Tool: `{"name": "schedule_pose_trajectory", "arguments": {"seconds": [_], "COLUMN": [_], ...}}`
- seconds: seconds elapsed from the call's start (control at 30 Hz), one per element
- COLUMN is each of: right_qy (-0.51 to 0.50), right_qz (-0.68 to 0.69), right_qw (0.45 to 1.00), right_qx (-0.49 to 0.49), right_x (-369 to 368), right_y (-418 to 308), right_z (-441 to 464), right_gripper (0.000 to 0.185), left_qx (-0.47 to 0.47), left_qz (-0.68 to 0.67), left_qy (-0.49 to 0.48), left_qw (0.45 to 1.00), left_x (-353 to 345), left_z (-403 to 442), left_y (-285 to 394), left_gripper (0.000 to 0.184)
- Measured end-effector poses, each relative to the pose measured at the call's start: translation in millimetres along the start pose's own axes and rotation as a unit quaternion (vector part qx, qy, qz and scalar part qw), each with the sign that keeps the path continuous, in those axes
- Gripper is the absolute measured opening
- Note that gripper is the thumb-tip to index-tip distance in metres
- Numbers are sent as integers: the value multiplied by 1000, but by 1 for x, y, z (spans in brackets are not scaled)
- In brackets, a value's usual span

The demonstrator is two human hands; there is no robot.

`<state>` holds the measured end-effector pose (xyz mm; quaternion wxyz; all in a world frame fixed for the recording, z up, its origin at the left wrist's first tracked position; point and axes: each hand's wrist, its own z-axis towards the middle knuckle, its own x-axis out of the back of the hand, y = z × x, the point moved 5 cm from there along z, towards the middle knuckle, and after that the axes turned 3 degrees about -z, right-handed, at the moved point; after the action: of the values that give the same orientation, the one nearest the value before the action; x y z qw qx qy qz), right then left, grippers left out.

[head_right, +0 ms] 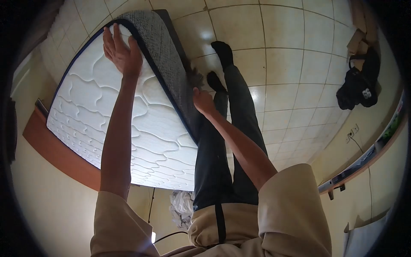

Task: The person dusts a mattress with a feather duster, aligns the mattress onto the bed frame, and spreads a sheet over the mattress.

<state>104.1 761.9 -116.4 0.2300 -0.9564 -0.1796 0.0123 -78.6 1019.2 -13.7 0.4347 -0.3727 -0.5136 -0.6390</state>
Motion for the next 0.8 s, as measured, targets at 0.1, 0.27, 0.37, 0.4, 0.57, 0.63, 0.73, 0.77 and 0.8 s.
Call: {"name": "schedule_pose_trajectory", "arguments": {"seconds": [0.1, 0.27, 0.37, 0.4, 0.57, 0.63, 0.73, 0.77, 0.8], "right_qy": [6, 13, -159, -159, -68, -1, 23, 62, 101], "right_qz": [75, 336, 136, 131, 278, 206, -133, -137, -139], "right_qw": [997, 930, 978, 978, 955, 966, 959, 957, 955], "right_qx": [-18, 150, 4, 10, -79, 155, 250, 247, 243], "right_x": [18, 16, -22, -27, -26, -25, 11, 27, 40], "right_y": [-22, -25, 24, 31, 31, 34, 12, -5, -18], "right_z": [-23, -44, -62, -71, -118, -125, -124, -121, -118], "right_gripper": [52, 45, 46, 46, 45, 45, 40, 41, 42], "left_qx": [-13, -20, -17, -14, 0, -11, 31, 48, 33], "left_qz": [-14, -46, -30, -21, -6, -26, -31, -43, -61], "left_qy": [7, 6, -31, -46, -73, -46, -34, -37, -23], "left_qw": [1000, 999, 999, 999, 997, 999, 998, 997, 997], "left_x": [1, 11, 18, 22, 40, 47, 62, 69, 77], "left_z": [-3, -32, -60, -72, -133, -149, -175, -187, -196], "left_y": [0, 13, 19, 21, 9, -2, -29, -38, -42], "left_gripper": [60, 57, 62, 62, 56, 53, 51, 53, 54]}}
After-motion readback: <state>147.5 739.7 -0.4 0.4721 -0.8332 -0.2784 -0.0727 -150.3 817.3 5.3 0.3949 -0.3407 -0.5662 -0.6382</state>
